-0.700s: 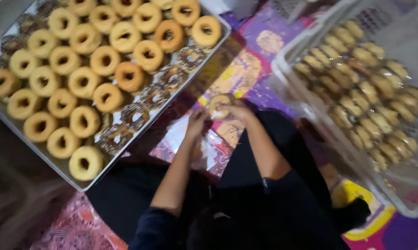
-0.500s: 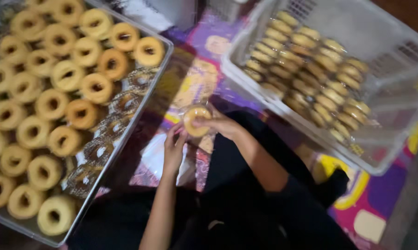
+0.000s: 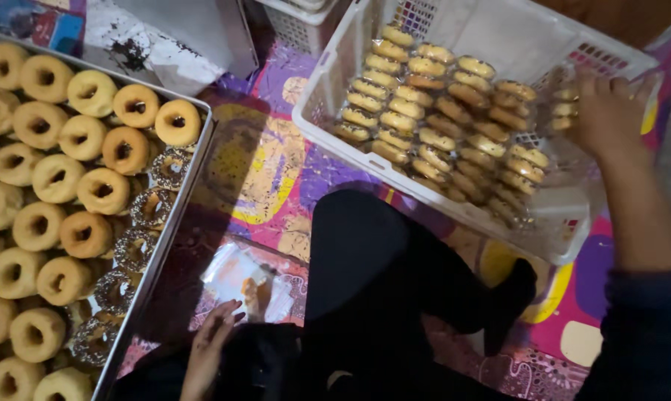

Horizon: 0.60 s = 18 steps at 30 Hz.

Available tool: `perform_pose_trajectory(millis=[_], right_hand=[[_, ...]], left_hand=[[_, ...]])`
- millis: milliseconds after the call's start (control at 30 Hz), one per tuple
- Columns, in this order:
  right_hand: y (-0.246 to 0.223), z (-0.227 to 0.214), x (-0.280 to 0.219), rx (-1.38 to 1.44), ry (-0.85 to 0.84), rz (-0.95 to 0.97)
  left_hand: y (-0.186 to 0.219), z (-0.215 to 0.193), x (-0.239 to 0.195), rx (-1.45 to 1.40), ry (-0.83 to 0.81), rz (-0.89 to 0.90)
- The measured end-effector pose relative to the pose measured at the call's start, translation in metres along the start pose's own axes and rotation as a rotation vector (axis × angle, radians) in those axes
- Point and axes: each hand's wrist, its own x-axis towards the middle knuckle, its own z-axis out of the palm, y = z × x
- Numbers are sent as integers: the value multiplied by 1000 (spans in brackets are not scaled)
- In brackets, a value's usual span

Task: The person sits on a patterned floor mat and repeatedly picks donuts from a metal tray, places them into clear plastic bags, and sets the filled bags into a white crate. The donuts include plain and chocolate-sprinkled varieties.

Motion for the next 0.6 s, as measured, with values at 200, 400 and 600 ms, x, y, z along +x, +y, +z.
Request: perform_pose_trajectory(millis=[200,400,600], right_hand=[[14,90,28,108,-201,22],[-13,21,29,674,-606,252],[-76,-105,-6,1556,-304,-302]], left_hand=[[-57,-52,-14,-92,107,-116],[-90,-86,-26,-109,148,-198],[-88,-96,-43,-246,204,-62]])
